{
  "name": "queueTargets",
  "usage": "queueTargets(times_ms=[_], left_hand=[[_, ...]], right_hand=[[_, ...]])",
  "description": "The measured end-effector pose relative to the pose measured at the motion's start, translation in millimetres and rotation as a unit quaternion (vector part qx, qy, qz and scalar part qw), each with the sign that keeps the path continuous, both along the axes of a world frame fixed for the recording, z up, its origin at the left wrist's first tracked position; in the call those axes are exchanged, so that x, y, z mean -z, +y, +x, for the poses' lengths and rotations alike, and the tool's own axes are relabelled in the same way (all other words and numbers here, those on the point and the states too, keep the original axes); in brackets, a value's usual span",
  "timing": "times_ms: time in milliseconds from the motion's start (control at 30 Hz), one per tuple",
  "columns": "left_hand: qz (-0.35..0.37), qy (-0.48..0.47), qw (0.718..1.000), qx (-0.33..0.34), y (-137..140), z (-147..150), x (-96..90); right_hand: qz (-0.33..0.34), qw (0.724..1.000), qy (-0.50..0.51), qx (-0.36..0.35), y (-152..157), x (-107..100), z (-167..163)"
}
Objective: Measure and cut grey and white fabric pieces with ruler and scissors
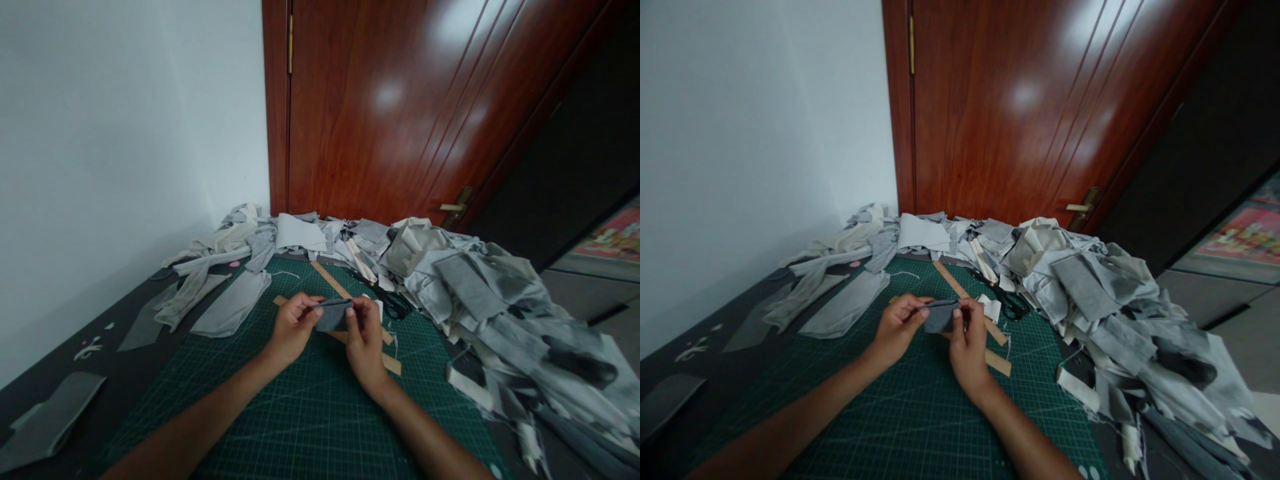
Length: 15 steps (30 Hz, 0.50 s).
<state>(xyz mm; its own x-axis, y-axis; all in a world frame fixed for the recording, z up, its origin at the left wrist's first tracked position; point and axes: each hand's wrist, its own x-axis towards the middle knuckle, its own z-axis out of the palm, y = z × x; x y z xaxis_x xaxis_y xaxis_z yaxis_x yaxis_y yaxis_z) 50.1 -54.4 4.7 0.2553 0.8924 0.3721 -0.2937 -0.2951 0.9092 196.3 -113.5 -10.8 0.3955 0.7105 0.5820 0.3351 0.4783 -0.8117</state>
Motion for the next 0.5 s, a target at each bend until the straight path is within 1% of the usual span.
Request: queueTargets(times_ms=[133, 333, 433, 500], left_hand=[[-0.031, 0.0, 0.999, 0.036, -5.8, -0.3, -3.7], [-0.064, -0.012, 0.997, 0.044, -6.9, 0.9, -5.1], [-0.092, -0.026, 0.994, 0.053, -6.4, 2.6, -2.9], [-0.108, -0.036, 0.992, 0.056, -6.1, 3.7, -0.7]], right_hand=[[-0.035, 0.995, 0.074, -0.053, 1.6, 1.2, -1.8], [-0.067, 0.989, 0.109, -0.067, 5.4, 0.6, 0.5], [-0.064, 0.987, 0.125, -0.077, 6.2, 1.3, 1.7], [-0.057, 0.989, 0.113, -0.073, 6.2, 2.1, 2.0]])
